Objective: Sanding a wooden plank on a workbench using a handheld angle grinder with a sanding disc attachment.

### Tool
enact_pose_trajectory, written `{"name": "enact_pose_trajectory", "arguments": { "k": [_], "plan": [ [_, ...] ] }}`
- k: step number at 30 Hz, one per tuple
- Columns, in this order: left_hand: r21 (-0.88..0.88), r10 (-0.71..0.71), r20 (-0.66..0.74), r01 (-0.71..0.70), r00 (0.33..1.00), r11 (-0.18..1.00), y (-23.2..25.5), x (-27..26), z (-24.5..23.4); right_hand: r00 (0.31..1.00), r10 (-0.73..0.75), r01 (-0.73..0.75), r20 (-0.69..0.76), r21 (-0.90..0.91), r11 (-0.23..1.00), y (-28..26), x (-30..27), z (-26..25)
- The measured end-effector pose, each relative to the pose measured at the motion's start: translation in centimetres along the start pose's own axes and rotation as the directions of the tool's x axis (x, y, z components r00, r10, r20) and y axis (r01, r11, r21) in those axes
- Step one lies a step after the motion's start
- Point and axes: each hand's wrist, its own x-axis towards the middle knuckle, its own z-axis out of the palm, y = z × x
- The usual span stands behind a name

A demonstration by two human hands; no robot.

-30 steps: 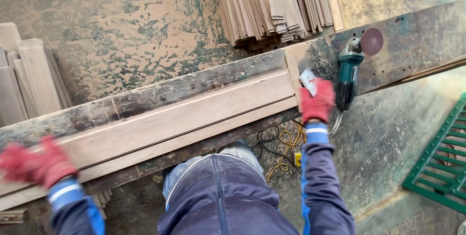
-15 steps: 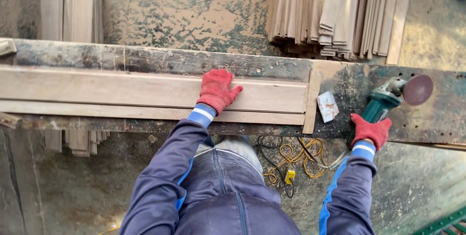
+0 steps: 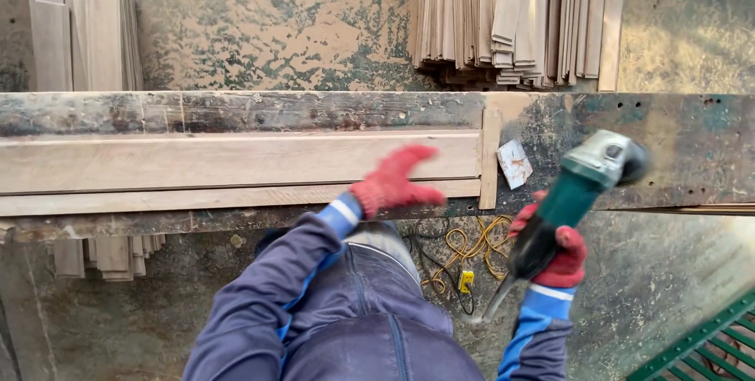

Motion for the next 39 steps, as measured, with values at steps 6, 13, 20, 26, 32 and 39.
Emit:
{"name": "enact_pose_trajectory", "arguments": {
  "k": [6, 13, 20, 26, 32, 39],
  "plan": [
    [-0.672, 0.166, 0.360, 0.132, 0.918, 0.729, 7.6, -6.5, -0.4, 0.869, 0.065, -0.310, 0.490, 0.438, 0.844, 11.0, -1.4, 12.1],
    [-0.471, -0.150, -0.033, 0.117, 0.988, 0.874, 4.3, -16.3, -13.2, 0.973, 0.227, -0.152, 0.051, -0.597, 0.787, 19.8, -0.7, 23.0],
    [-0.717, 0.177, -0.142, -0.224, 0.974, 0.660, -3.0, -26.9, -21.4, 0.880, 0.345, -0.256, 0.327, -0.287, 0.923, 28.5, -4.8, 35.8],
    [-0.854, 0.049, -0.338, -0.328, 0.940, 0.403, -6.1, -30.2, -21.4, 0.908, 0.414, -0.313, 0.067, -0.548, 0.776, 31.6, -6.9, 41.0],
    [-0.476, 0.084, -0.561, -0.404, 0.823, 0.781, -9.5, -30.0, -20.5, 0.903, 0.431, -0.256, 0.008, -0.794, 0.552, 32.8, -8.8, 45.0],
    [-0.259, 0.013, -0.821, -0.392, 0.571, 0.883, -8.4, -34.7, -20.0, 0.854, 0.517, -0.232, 0.064, -0.841, 0.488, 32.8, -7.9, 44.0]
  ]
}}
